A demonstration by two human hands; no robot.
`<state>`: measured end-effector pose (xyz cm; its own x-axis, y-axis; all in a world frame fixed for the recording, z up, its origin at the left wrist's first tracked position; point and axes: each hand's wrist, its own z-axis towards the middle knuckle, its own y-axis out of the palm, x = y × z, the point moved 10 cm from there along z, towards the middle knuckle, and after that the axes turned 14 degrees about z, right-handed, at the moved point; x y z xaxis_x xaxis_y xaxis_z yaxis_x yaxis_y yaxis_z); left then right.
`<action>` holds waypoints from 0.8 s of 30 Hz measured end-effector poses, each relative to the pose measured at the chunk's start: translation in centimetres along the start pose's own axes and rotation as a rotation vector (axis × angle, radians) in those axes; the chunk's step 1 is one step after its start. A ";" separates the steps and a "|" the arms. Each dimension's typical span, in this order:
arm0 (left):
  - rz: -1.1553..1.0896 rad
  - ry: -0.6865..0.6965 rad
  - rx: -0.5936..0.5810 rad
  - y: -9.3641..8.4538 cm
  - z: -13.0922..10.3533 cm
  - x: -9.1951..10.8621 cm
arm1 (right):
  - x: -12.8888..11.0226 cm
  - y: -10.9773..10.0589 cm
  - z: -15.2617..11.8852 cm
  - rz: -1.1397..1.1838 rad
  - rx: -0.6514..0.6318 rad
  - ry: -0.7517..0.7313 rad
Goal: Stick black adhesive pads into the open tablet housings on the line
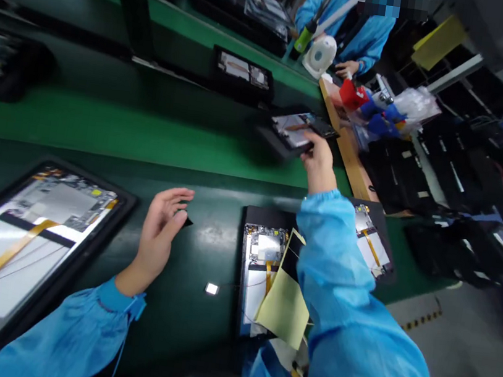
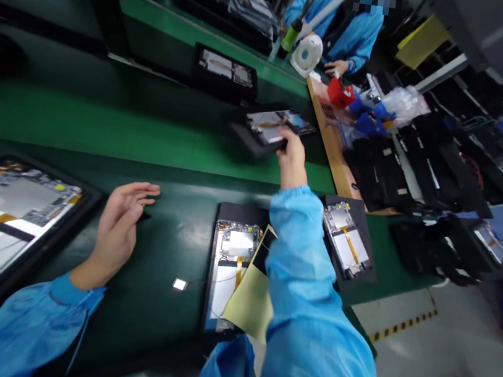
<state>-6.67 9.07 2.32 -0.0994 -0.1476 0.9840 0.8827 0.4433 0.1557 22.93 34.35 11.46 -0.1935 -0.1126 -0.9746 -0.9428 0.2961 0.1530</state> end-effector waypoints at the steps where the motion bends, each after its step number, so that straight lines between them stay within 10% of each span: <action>1: -0.015 0.009 0.018 -0.5 -0.3 0.7 | 0.4 0.8 -2.0 0.002 -0.060 0.033; 8: -0.154 -0.012 0.101 -4.7 -6.2 6.1 | 9.8 3.6 -19.2 -0.111 -0.519 0.277; 12: -0.272 -0.172 -0.011 -5.7 -9.4 6.3 | 13.4 5.0 -23.4 -0.229 -0.652 0.305; 17: -0.238 -0.275 -0.120 -5.7 -11.9 5.8 | 7.5 4.7 -27.1 -0.304 -0.623 -0.047; 20: -0.146 -0.322 -0.158 -5.3 -13.1 5.2 | 2.2 5.9 -34.4 -0.303 -0.888 -0.427; 24: -0.079 -0.371 -0.207 -4.4 -14.7 4.7 | 1.5 6.4 -39.8 -0.263 -1.066 -0.444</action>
<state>-4.25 -6.51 4.99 -0.2953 0.1707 0.9400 0.9356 0.2510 0.2484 5.82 -1.72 17.50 -0.0473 0.3499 -0.9356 -0.7304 -0.6510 -0.2065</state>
